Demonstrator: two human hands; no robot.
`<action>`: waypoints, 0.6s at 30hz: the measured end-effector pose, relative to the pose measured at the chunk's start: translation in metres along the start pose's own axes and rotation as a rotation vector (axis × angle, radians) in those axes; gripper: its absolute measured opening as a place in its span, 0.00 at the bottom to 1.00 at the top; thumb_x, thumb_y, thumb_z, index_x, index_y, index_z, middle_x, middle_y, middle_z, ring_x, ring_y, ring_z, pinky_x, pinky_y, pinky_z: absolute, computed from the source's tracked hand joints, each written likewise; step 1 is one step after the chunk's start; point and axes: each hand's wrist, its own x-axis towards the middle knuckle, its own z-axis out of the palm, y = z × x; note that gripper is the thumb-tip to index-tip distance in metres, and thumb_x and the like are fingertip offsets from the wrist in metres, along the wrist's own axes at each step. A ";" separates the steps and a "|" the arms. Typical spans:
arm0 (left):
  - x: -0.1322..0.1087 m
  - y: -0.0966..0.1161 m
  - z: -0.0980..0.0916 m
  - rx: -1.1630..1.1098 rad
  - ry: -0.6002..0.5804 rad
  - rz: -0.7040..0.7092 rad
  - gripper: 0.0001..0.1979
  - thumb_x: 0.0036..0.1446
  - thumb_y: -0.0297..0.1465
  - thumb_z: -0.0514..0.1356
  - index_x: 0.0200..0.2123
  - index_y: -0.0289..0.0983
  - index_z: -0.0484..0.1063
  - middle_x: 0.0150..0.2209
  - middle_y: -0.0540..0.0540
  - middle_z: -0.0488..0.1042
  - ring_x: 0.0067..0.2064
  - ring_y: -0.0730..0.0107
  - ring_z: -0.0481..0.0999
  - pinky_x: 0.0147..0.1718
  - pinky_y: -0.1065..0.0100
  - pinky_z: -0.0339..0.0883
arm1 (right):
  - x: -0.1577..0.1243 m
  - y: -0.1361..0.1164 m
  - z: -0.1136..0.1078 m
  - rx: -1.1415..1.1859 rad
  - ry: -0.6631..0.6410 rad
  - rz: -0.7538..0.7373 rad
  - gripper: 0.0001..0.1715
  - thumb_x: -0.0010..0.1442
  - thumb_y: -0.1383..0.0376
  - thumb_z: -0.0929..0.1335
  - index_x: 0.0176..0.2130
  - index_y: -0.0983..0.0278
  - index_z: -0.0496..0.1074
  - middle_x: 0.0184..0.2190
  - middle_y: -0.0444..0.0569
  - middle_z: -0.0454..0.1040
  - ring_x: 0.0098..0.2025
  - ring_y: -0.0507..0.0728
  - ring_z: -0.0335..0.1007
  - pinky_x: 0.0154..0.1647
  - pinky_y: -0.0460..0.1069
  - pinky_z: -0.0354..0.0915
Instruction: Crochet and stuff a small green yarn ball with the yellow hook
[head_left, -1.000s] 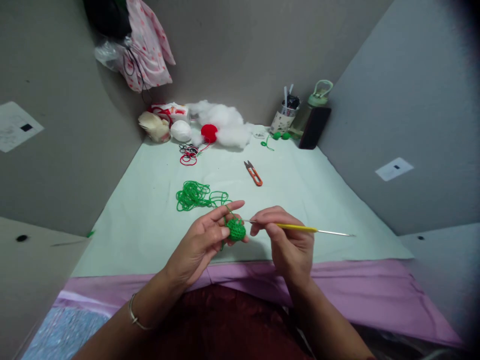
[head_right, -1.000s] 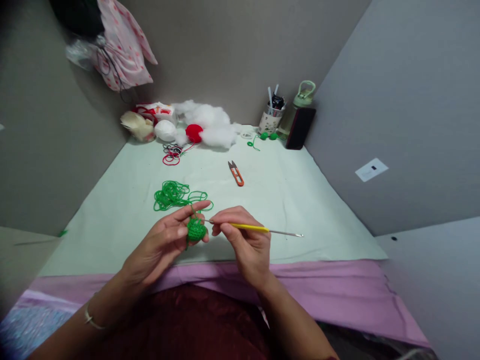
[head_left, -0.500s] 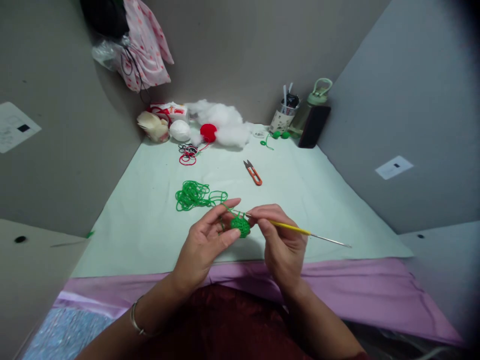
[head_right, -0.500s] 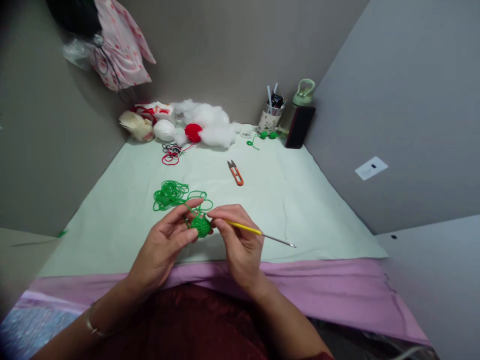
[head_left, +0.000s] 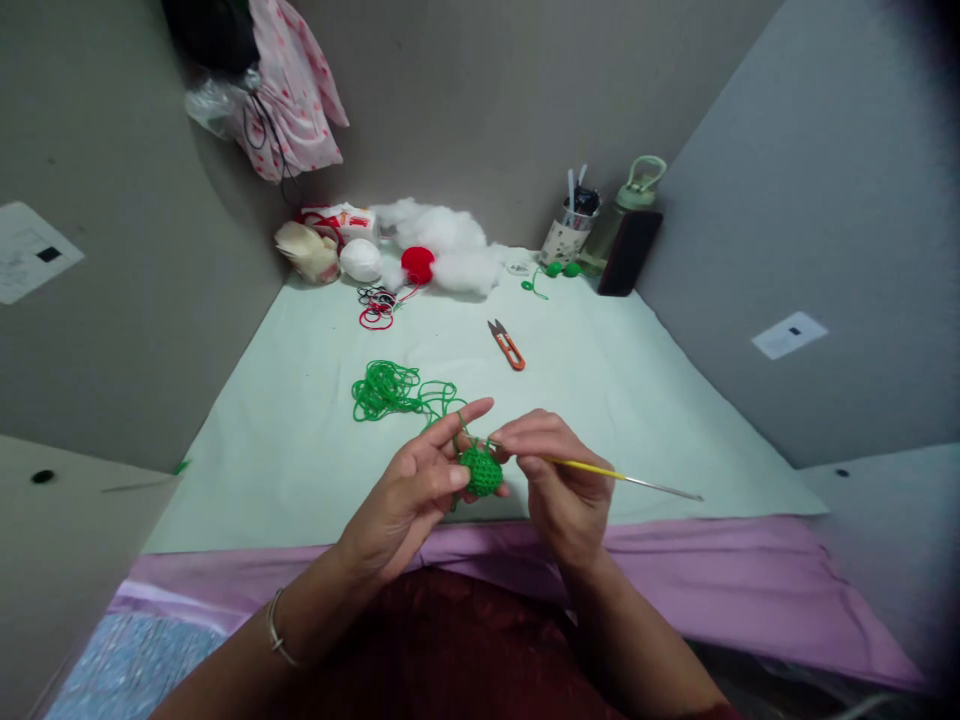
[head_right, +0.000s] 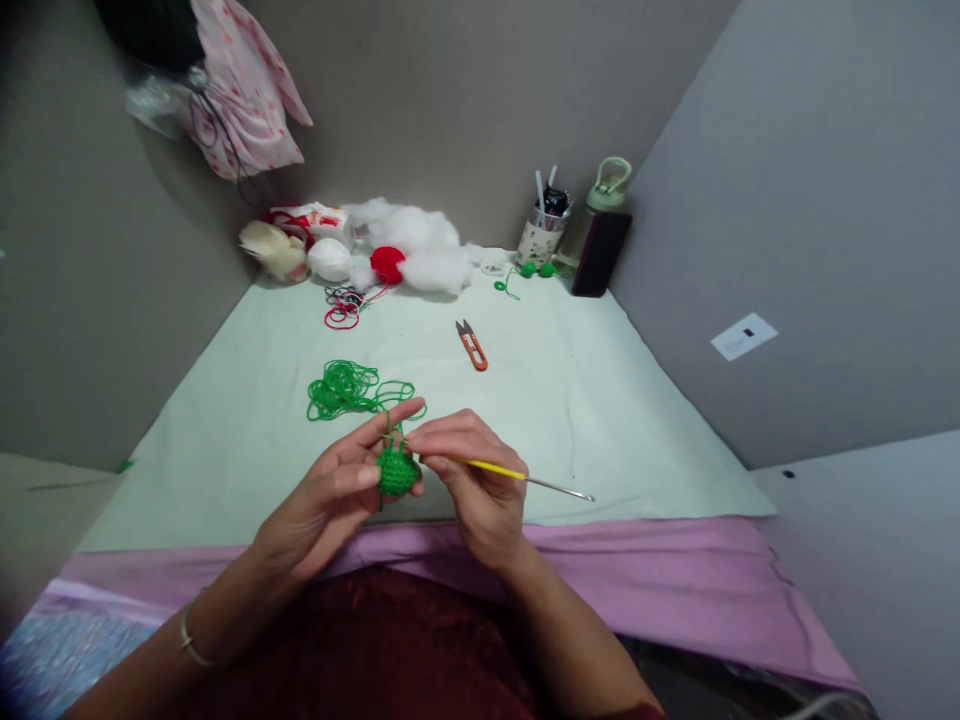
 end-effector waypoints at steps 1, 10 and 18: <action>0.000 0.000 0.001 -0.034 -0.011 -0.007 0.31 0.53 0.30 0.71 0.62 0.39 0.77 0.43 0.46 0.78 0.38 0.67 0.79 0.43 0.64 0.70 | 0.001 0.000 0.002 -0.010 0.020 -0.004 0.09 0.70 0.62 0.72 0.45 0.52 0.85 0.37 0.49 0.85 0.40 0.59 0.80 0.40 0.55 0.75; -0.003 -0.001 0.006 -0.260 -0.157 -0.044 0.26 0.55 0.26 0.67 0.59 0.36 0.80 0.39 0.44 0.82 0.37 0.67 0.84 0.33 0.74 0.69 | 0.001 0.007 0.005 0.053 -0.035 -0.008 0.12 0.70 0.52 0.71 0.39 0.51 0.84 0.34 0.47 0.86 0.40 0.61 0.81 0.46 0.61 0.75; 0.002 0.000 -0.006 -0.077 -0.064 -0.041 0.25 0.59 0.28 0.69 0.60 0.42 0.80 0.48 0.43 0.81 0.41 0.70 0.80 0.39 0.73 0.73 | 0.003 0.007 0.000 0.070 -0.109 0.031 0.12 0.70 0.64 0.72 0.48 0.49 0.84 0.43 0.47 0.86 0.48 0.60 0.78 0.50 0.59 0.73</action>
